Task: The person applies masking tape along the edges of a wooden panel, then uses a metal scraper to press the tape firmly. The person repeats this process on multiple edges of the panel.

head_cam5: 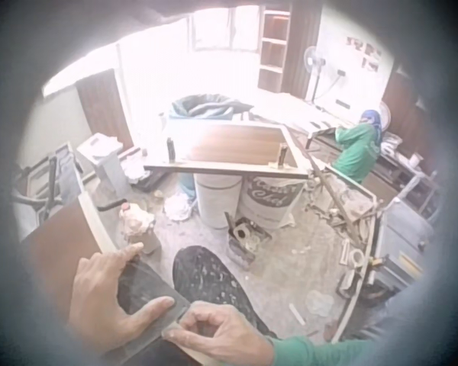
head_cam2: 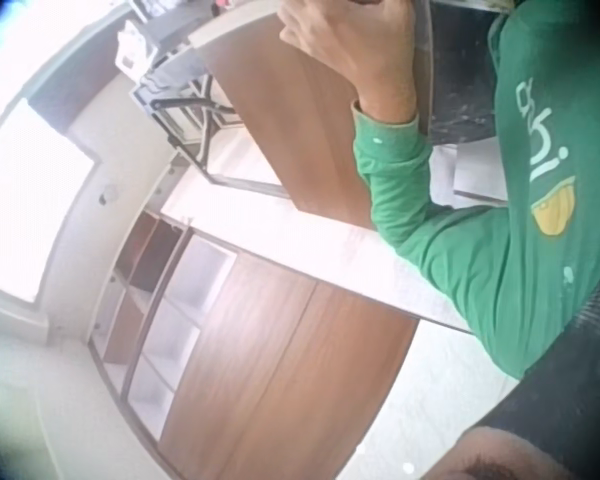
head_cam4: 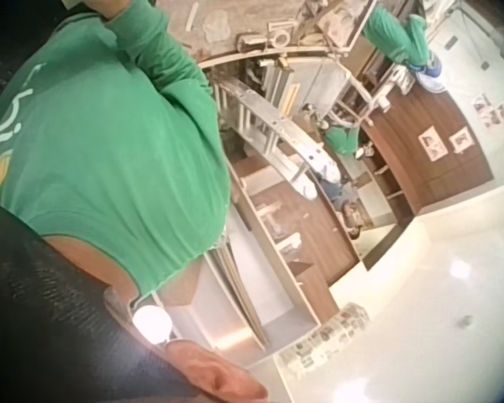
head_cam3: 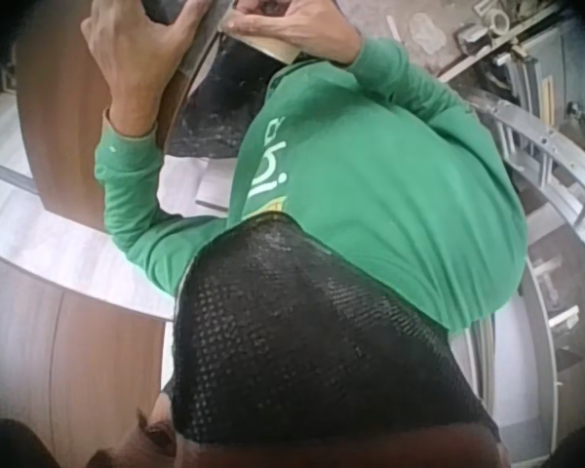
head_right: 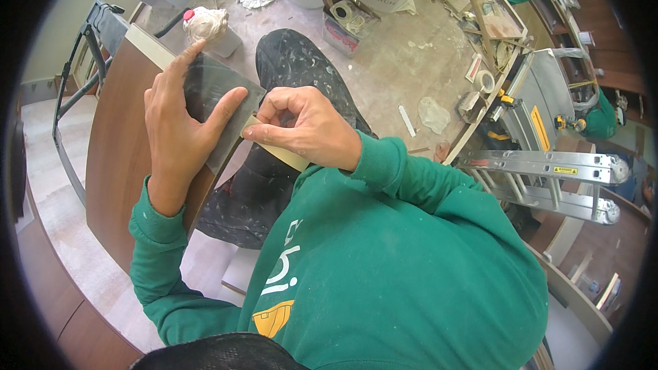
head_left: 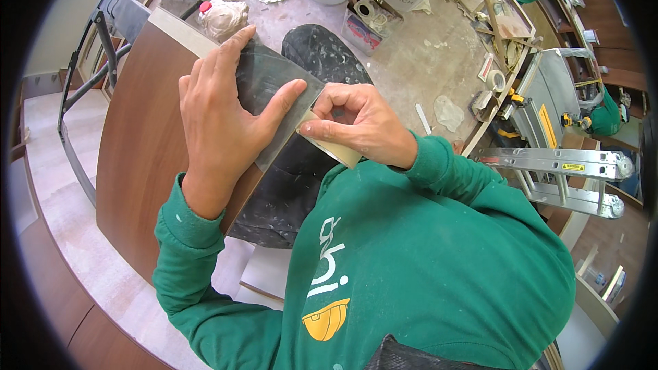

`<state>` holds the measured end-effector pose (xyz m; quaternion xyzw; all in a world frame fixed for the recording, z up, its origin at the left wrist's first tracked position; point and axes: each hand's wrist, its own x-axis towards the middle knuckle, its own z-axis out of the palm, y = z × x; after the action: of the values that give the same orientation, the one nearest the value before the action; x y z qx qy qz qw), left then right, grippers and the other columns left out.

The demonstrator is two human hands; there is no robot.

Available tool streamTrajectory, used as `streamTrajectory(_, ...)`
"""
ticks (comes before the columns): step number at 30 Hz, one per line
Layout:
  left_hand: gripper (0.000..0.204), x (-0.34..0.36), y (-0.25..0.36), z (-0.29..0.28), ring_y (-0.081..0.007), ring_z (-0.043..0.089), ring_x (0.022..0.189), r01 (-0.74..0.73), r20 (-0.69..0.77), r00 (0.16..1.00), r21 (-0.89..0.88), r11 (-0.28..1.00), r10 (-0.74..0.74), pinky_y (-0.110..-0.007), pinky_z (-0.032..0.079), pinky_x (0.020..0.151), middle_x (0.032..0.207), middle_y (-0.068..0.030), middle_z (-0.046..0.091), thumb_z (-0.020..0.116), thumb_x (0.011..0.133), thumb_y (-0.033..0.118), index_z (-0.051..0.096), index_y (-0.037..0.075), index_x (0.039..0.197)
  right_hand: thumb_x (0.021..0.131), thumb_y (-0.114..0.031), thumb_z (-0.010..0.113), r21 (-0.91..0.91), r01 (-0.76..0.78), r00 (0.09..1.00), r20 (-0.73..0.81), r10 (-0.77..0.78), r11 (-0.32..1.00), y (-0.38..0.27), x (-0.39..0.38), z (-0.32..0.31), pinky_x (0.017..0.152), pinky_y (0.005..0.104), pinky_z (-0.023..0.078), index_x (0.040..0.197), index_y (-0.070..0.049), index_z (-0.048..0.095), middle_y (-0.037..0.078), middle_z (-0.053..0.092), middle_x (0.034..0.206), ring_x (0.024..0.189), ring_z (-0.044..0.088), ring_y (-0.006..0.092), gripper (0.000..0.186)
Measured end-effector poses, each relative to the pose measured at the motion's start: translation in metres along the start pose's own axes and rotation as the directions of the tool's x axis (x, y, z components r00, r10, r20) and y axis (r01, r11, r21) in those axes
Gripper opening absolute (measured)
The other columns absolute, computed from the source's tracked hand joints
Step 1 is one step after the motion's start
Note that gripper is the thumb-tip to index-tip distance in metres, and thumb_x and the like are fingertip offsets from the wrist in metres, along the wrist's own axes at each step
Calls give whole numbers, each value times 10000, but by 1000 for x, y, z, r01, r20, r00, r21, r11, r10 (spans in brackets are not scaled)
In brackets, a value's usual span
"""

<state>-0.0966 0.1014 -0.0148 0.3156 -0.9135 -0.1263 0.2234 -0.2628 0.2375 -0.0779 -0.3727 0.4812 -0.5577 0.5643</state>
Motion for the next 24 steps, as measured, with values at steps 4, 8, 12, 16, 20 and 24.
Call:
streamTrajectory(4, 711, -2, 0, -1, -282, 652, 1056, -6, -14, 1000, 5, 1000, 6, -413, 438, 955, 1166, -111, 711, 887, 811, 388, 629, 123, 1418, 931, -220, 834, -10, -64, 998, 15, 64, 998, -4, -1, 1, 666, 262, 478, 866, -16, 731, 10, 687, 809, 745, 578, 60, 238)
streamTrajectory(8, 727, -1, 1, -1, -286, 656, 1063, 6, -6, 1000, 1, 1000, -6, -413, 439, 950, 1176, -113, 711, 893, 804, 392, 620, 123, 1421, 933, -237, 835, 11, -89, 996, -2, 89, 996, -4, -2, 2, 625, 248, 456, 862, -30, 719, -5, 676, 791, 709, 557, 48, 248)
streamTrajectory(12, 743, -2, 1, 0, -291, 658, 1092, 3, -12, 1000, 0, 1000, -3, -419, 436, 961, 1195, -116, 711, 900, 797, 394, 609, 120, 1424, 935, -247, 837, -9, -63, 998, -5, 63, 998, -2, -3, 3, 581, 237, 419, 855, -47, 705, -30, 647, 761, 666, 520, 31, 253)
streamTrajectory(16, 748, -2, 0, 0, -292, 657, 1111, 7, 1, 1000, -6, 1000, -7, -428, 432, 974, 1210, -120, 710, 902, 795, 393, 607, 119, 1425, 932, -244, 837, -92, -21, 1000, -22, 19, 996, -3, -2, 2, 567, 246, 389, 834, -49, 695, -46, 598, 733, 647, 481, 28, 260)
streamTrajectory(20, 752, -3, 0, 0, -289, 653, 1113, 6, -5, 1000, -13, 1000, -6, -425, 428, 978, 1217, -115, 709, 905, 793, 396, 607, 119, 1425, 923, -247, 840, -124, -16, 1000, -10, 15, 992, -4, 0, 1, 551, 267, 364, 841, -37, 703, -41, 562, 713, 634, 452, 35, 263)
streamTrajectory(24, 751, -3, -1, 1, -283, 648, 1115, -3, -7, 1000, -4, 1000, 3, -417, 427, 974, 1218, -106, 708, 904, 796, 397, 606, 127, 1430, 911, -240, 842, -238, -14, 1000, -11, 12, 971, -13, -2, 0, 537, 285, 352, 857, -26, 721, -28, 544, 701, 616, 428, 47, 252)
